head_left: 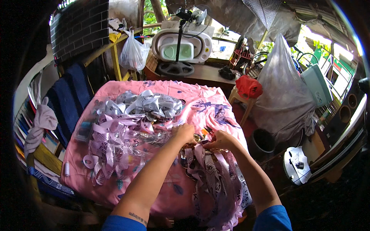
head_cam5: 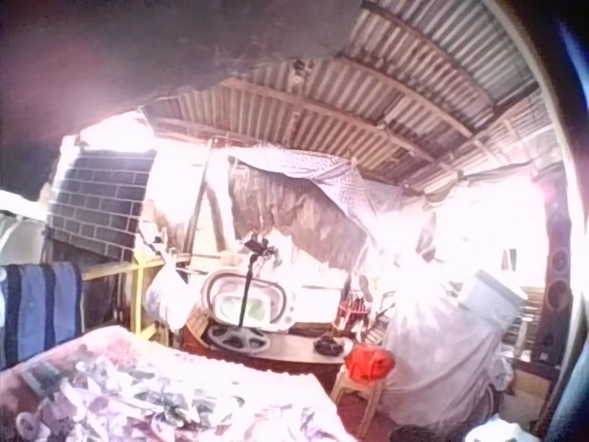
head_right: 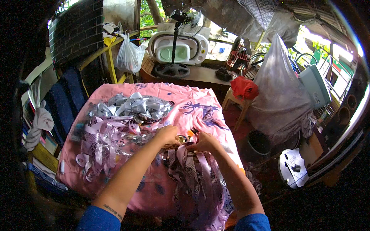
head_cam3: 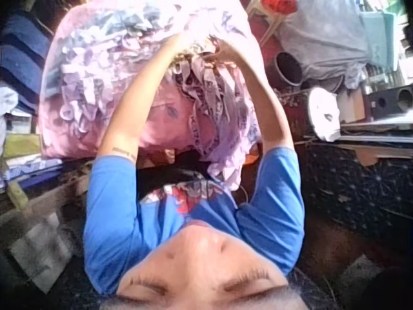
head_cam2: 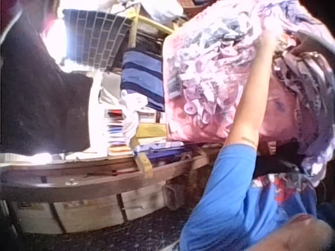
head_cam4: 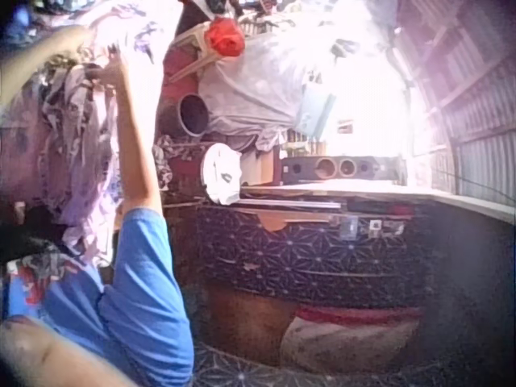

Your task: The person assembles medals by attaching ribbons to medal bodies using a stapler. They repeatedly pick up ribbons and medals, align them, and staple them together on a pink cloth-covered table.

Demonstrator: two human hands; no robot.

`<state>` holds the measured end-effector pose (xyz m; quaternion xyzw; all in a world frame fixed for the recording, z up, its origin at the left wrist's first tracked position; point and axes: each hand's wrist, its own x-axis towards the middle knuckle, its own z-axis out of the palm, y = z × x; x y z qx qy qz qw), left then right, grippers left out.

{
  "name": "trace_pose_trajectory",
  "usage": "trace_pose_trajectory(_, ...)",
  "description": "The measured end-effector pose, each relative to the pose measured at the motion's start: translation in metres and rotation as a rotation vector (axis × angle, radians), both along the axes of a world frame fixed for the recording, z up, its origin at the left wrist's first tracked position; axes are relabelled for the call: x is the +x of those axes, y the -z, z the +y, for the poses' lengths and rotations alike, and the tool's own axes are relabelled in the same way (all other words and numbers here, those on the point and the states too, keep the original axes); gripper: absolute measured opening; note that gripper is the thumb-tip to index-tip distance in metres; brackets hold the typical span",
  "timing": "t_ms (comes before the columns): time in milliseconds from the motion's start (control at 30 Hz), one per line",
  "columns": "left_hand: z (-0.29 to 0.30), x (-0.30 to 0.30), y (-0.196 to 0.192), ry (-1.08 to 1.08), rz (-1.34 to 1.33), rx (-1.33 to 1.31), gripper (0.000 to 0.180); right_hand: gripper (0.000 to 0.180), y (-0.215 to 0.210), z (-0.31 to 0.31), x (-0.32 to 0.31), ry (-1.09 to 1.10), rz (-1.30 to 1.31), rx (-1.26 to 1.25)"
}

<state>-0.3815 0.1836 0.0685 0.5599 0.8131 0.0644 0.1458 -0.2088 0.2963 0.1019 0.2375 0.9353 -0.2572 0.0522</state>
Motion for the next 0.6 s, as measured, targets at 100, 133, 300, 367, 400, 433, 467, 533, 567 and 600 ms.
trace_pose_trajectory(100,-0.003,-0.011,-0.002,-0.124,-0.121,-0.002,0.049,0.047,-0.009,-0.005,0.004,0.106,0.124,-0.188)
trace_pose_trajectory(133,-0.003,-0.015,-0.004,-0.188,-0.172,0.014,0.044,0.047,-0.002,-0.003,0.011,0.164,0.254,-0.216)
trace_pose_trajectory(300,-0.023,-0.002,-0.051,-0.131,-0.685,0.631,0.026,0.035,-0.031,-0.004,0.042,0.344,0.472,-0.12)
trace_pose_trajectory(367,-0.036,0.008,-0.075,0.012,-0.849,0.902,0.021,0.021,-0.062,-0.03,0.043,0.173,0.847,-0.605)
trace_pose_trajectory(400,-0.044,0.019,-0.09,0.082,-0.987,0.976,0.016,0.015,-0.079,-0.045,0.042,0.109,0.947,-0.719)
trace_pose_trajectory(433,-0.051,0.028,-0.098,0.147,-1.122,1.047,0.012,0.016,-0.092,-0.062,0.036,0.069,1.021,-0.824)
trace_pose_trajectory(467,-0.052,0.033,-0.096,0.174,-1.383,1.063,0.015,0.018,-0.101,-0.076,0.027,0.049,1.058,-0.904)
trace_pose_trajectory(533,-0.065,0.054,-0.103,0.165,-1.728,1.139,0.028,0.022,-0.108,-0.096,0.007,0.043,1.15,-0.881)
trace_pose_trajectory(567,-0.065,0.056,-0.099,0.182,-1.775,1.176,0.037,0.023,-0.109,-0.103,-0.001,0.057,1.201,-0.778)
trace_pose_trajectory(600,-0.064,0.057,-0.1,0.1,-1.885,1.009,0.06,0.026,-0.108,-0.106,-0.008,0.046,1.191,-0.65)
